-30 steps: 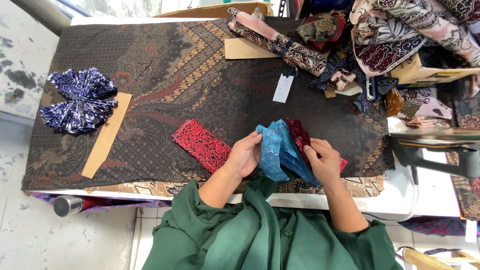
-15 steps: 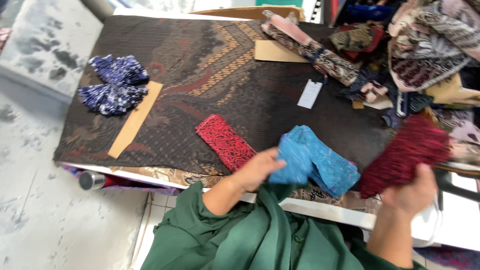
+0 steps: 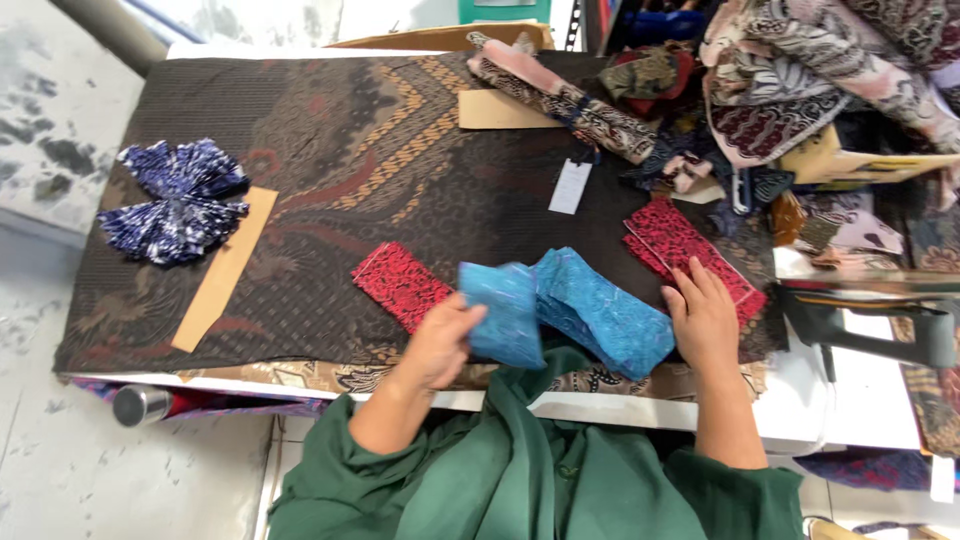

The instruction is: The person folds several pieces of patterned fabric on a work table. They gather and align the edges of a blue patterned piece, then fold it into a compact stack. The person repeats the process with red and blue patterned pieces, arranging them into neat piles.

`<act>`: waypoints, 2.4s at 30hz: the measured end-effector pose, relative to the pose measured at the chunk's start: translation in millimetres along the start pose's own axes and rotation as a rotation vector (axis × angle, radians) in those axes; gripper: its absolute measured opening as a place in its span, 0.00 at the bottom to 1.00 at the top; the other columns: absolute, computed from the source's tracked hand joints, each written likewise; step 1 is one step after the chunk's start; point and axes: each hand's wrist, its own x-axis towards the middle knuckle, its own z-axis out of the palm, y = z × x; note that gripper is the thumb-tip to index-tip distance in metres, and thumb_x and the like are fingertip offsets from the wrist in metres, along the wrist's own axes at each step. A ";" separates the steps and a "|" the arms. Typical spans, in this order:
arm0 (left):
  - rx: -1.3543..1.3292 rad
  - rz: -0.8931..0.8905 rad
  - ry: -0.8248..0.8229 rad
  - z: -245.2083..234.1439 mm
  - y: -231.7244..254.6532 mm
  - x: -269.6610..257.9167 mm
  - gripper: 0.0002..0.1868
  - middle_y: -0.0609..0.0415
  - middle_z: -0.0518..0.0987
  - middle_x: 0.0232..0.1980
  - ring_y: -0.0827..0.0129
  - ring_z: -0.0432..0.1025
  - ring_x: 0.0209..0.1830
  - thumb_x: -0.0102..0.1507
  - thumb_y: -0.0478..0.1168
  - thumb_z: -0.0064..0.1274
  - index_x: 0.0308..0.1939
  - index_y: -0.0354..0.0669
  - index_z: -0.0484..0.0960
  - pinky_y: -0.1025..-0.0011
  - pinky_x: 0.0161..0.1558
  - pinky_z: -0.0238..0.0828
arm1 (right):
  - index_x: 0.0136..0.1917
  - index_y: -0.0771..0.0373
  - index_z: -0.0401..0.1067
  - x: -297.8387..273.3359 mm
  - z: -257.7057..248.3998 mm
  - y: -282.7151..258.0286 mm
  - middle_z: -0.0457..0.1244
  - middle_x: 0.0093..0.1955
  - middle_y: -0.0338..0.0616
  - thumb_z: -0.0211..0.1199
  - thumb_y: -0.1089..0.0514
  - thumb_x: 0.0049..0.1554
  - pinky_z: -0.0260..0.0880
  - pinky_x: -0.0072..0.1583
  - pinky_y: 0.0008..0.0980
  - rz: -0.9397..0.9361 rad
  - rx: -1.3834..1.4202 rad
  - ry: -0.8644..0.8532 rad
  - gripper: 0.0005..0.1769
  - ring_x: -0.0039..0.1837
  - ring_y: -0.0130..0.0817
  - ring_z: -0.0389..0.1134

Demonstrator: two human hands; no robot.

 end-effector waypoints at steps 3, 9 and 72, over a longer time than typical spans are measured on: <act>-0.079 0.097 0.107 -4.3 18.6 -5.8 0.17 0.48 0.81 0.58 0.64 0.77 0.57 0.70 0.33 0.46 0.62 0.32 0.76 0.60 0.62 0.72 | 0.65 0.64 0.74 2.5 -22.6 -42.6 0.65 0.71 0.53 0.69 0.53 0.57 0.64 0.72 0.46 -0.050 0.107 0.043 0.25 0.71 0.53 0.65; -0.109 0.115 0.081 4.1 12.8 1.4 0.17 0.48 0.81 0.59 0.64 0.77 0.58 0.70 0.32 0.45 0.63 0.32 0.76 0.60 0.63 0.72 | 0.66 0.69 0.70 5.9 -11.6 -130.0 0.65 0.63 0.56 0.69 0.57 0.46 0.66 0.64 0.45 -0.196 0.132 -0.078 0.35 0.63 0.54 0.66; 1.513 0.338 -0.411 42.6 4.4 124.8 0.20 0.50 0.85 0.41 0.54 0.81 0.43 0.58 0.58 0.63 0.43 0.49 0.83 0.60 0.46 0.76 | 0.62 0.66 0.75 7.3 8.0 3.4 0.72 0.45 0.46 0.66 0.57 0.53 0.72 0.45 0.34 0.634 0.982 -0.835 0.23 0.44 0.31 0.71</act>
